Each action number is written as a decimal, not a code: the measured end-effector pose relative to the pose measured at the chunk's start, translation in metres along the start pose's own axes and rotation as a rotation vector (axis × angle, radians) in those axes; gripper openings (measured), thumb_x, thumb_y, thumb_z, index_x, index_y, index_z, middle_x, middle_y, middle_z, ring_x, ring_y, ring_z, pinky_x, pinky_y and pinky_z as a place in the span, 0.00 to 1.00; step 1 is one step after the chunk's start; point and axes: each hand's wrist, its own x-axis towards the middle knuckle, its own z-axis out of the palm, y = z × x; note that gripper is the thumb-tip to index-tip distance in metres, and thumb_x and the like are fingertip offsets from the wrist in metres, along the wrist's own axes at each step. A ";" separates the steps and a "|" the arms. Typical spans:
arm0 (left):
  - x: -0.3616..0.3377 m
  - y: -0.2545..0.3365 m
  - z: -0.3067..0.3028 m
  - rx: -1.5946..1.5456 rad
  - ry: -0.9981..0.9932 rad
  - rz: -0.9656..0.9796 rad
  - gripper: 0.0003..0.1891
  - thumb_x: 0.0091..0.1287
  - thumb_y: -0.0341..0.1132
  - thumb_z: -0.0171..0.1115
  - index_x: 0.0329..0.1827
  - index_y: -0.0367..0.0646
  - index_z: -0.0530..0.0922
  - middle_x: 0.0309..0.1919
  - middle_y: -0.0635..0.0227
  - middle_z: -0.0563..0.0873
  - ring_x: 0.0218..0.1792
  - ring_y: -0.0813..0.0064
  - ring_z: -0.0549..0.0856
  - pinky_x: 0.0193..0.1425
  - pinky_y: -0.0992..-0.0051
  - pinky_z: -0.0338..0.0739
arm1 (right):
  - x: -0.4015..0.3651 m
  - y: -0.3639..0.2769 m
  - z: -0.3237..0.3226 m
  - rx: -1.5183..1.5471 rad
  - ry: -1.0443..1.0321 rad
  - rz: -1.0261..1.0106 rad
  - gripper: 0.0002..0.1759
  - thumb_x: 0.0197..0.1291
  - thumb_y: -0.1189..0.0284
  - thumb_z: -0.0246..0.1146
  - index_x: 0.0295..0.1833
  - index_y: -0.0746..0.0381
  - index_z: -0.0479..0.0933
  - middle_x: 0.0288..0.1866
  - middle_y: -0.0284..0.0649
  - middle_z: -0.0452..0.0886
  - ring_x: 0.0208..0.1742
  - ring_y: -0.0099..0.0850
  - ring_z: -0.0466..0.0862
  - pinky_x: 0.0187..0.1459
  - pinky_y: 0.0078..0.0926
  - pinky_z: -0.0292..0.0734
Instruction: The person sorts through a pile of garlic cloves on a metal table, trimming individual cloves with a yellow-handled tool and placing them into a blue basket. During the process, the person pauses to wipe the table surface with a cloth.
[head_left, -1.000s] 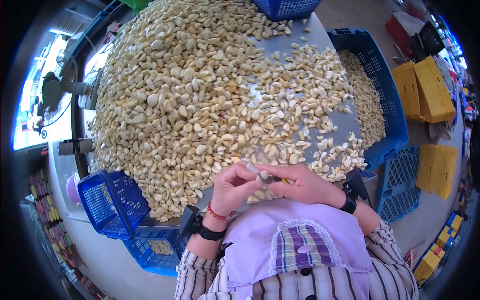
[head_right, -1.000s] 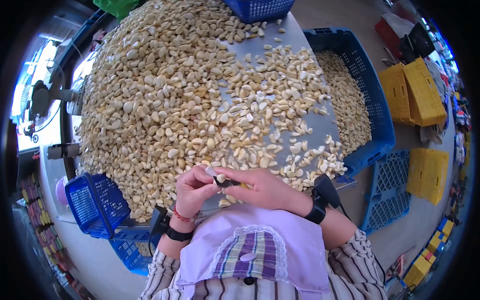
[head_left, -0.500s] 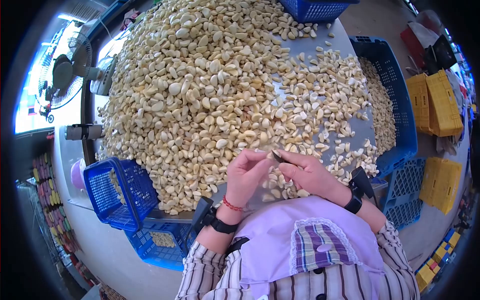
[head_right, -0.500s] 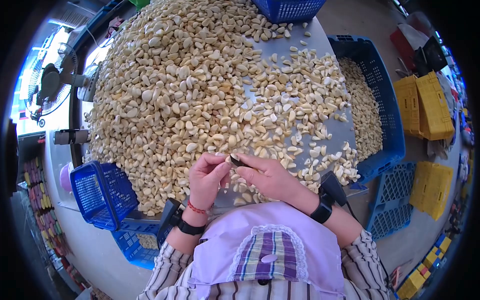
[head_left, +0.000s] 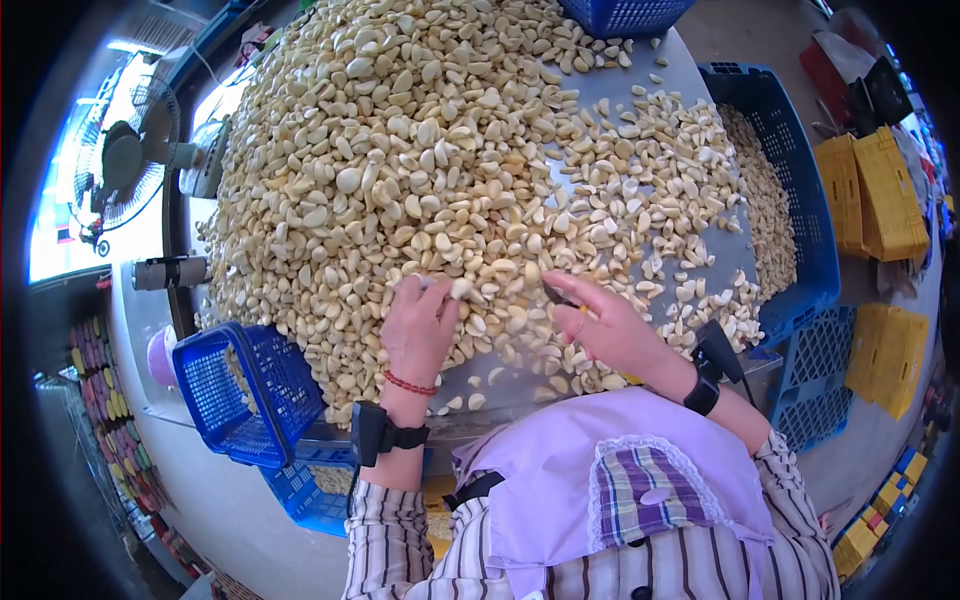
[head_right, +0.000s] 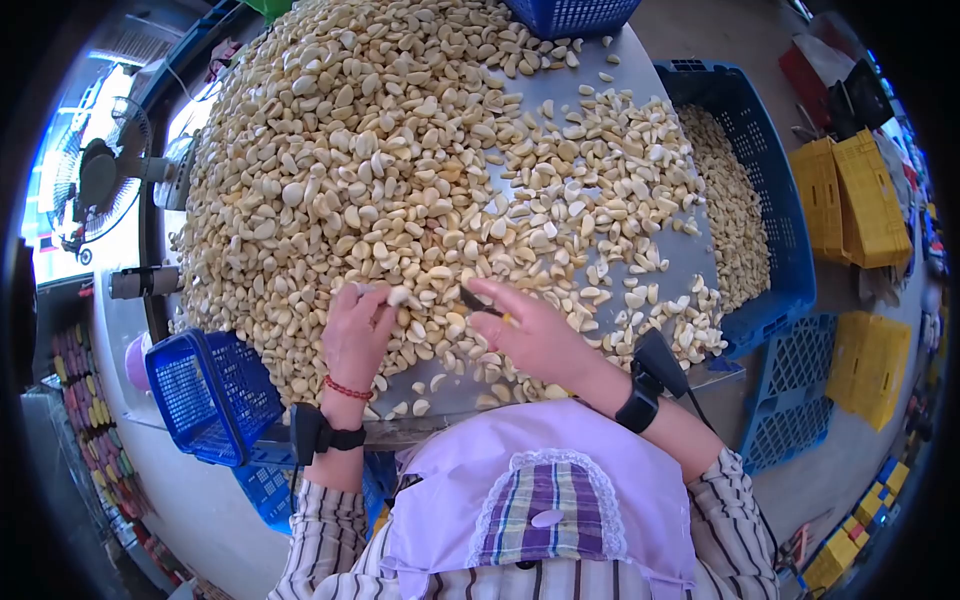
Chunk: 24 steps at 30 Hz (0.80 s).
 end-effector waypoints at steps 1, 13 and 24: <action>0.000 0.001 0.002 -0.126 -0.012 -0.015 0.10 0.56 0.29 0.66 0.41 0.45 0.83 0.31 0.67 0.78 0.28 0.67 0.80 0.31 0.73 0.76 | 0.004 0.009 0.002 -0.090 -0.005 -0.137 0.30 0.67 0.59 0.56 0.69 0.61 0.63 0.52 0.43 0.80 0.45 0.27 0.82 0.43 0.25 0.78; -0.012 0.050 -0.012 -1.306 -0.453 -0.557 0.01 0.62 0.26 0.61 0.35 0.39 0.79 0.28 0.80 0.79 0.29 0.92 0.72 0.32 0.87 0.64 | 0.002 -0.003 0.009 -0.388 -0.146 -0.191 0.35 0.61 0.62 0.62 0.72 0.55 0.60 0.58 0.48 0.78 0.44 0.33 0.83 0.47 0.29 0.76; -0.006 0.030 -0.019 -1.992 -0.285 -0.135 0.12 0.63 0.40 0.61 0.39 0.41 0.74 0.29 0.64 0.75 0.26 0.75 0.73 0.26 0.80 0.67 | -0.001 -0.001 -0.003 0.130 -0.118 0.122 0.25 0.67 0.65 0.56 0.70 0.47 0.67 0.24 0.24 0.72 0.21 0.11 0.67 0.24 0.12 0.67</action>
